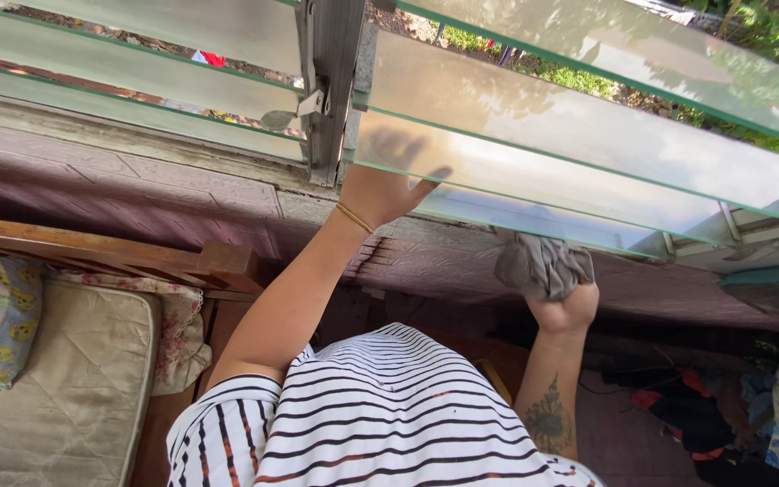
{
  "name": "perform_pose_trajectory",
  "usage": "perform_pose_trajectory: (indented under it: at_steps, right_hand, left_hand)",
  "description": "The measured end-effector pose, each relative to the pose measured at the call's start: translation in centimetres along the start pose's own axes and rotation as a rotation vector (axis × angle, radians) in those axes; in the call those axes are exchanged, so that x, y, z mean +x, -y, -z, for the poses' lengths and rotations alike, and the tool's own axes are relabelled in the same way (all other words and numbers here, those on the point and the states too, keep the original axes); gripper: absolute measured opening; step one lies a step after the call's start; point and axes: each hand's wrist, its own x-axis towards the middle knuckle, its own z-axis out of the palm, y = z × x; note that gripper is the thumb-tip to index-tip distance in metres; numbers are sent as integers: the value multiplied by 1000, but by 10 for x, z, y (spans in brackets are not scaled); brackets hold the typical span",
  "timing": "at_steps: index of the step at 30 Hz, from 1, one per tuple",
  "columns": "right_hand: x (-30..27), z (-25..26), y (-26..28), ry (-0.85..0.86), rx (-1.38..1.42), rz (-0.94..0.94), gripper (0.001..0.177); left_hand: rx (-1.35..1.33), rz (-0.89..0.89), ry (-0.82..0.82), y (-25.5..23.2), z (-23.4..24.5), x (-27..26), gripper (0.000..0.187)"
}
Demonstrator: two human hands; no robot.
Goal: The person wipes a glass window pane with a cloth. They dip the cloth into a small container of liquid and continue wiping the glass surface.
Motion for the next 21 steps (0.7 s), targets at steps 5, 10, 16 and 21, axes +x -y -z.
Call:
perform_pose_trajectory:
  at_steps: [5, 10, 16, 21]
  right_hand:
    - [-34, -16, 14, -132, -540, 91, 55]
    - [-58, -53, 46, 368, -653, 233, 60]
    - [-51, -100, 72, 422, -1297, 1083, 51]
    - [-9, -186, 39, 469, -2342, 1199, 32]
  left_hand:
    - [-2, -8, -26, 1, -6, 0, 75]
    - [37, -69, -78, -2, -8, 0, 68]
    - [50, -84, -74, -9, -6, 2, 64]
    - [85, -105, -89, -12, -4, 2, 64]
